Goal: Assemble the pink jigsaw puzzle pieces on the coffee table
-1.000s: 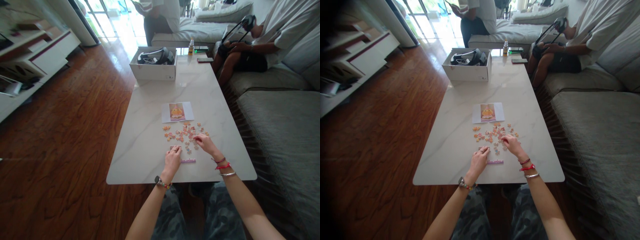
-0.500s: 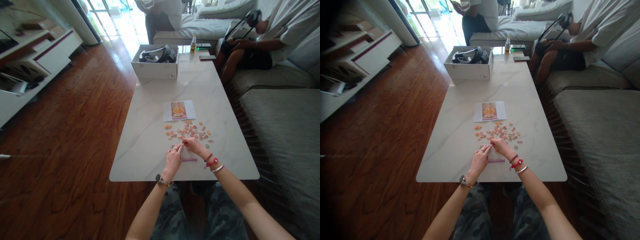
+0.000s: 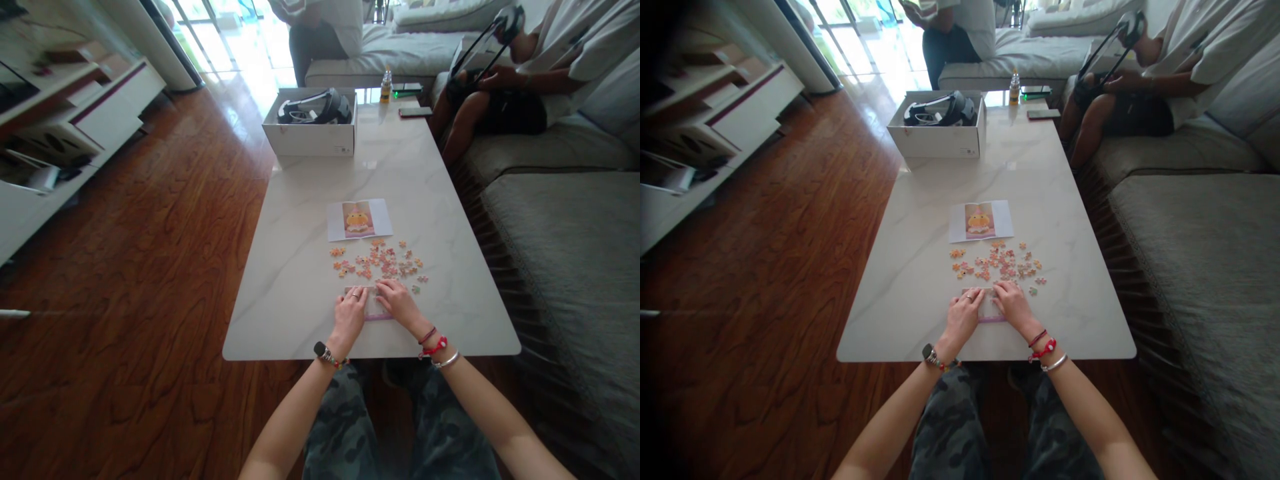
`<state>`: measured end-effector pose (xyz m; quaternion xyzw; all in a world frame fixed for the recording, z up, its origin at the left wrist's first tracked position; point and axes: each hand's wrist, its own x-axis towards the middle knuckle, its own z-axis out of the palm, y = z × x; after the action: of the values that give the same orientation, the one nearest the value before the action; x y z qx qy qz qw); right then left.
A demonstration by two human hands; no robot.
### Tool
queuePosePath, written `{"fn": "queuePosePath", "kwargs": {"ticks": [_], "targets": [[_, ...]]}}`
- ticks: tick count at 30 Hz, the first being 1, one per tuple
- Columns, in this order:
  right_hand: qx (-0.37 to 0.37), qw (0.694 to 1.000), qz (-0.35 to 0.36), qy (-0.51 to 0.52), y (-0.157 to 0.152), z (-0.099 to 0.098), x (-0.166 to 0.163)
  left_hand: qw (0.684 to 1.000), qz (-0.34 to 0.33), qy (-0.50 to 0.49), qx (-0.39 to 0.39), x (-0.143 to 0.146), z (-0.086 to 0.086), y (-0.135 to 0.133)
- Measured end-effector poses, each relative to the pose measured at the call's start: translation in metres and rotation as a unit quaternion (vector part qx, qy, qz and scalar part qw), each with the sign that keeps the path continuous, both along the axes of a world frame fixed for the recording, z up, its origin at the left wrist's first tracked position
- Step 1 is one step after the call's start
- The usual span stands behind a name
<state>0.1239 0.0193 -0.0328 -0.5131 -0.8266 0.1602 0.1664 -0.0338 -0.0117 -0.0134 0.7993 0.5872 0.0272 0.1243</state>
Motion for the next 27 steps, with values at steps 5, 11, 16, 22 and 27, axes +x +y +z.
{"fn": "queuePosePath", "kwargs": {"ticks": [5,11,16,22,27], "targets": [[-0.012,0.998,-0.028,-0.049,-0.005,0.004,0.015,1.0,-0.003,0.005,-0.003,-0.002,-0.001,0.0],[-0.026,0.996,0.04,-0.081,0.006,0.014,0.014,0.999,-0.033,0.025,0.012,-0.001,0.004,0.006],[-0.032,0.989,0.018,-0.142,0.008,0.016,0.013,0.997,-0.057,0.05,0.025,0.001,0.002,0.008],[-0.029,0.99,-0.025,-0.139,0.013,0.013,0.017,0.989,-0.117,0.084,0.028,0.006,0.004,0.013],[-0.043,0.994,-0.027,-0.095,0.013,0.01,0.026,0.989,-0.129,0.072,0.003,0.006,0.012,0.018]]}}
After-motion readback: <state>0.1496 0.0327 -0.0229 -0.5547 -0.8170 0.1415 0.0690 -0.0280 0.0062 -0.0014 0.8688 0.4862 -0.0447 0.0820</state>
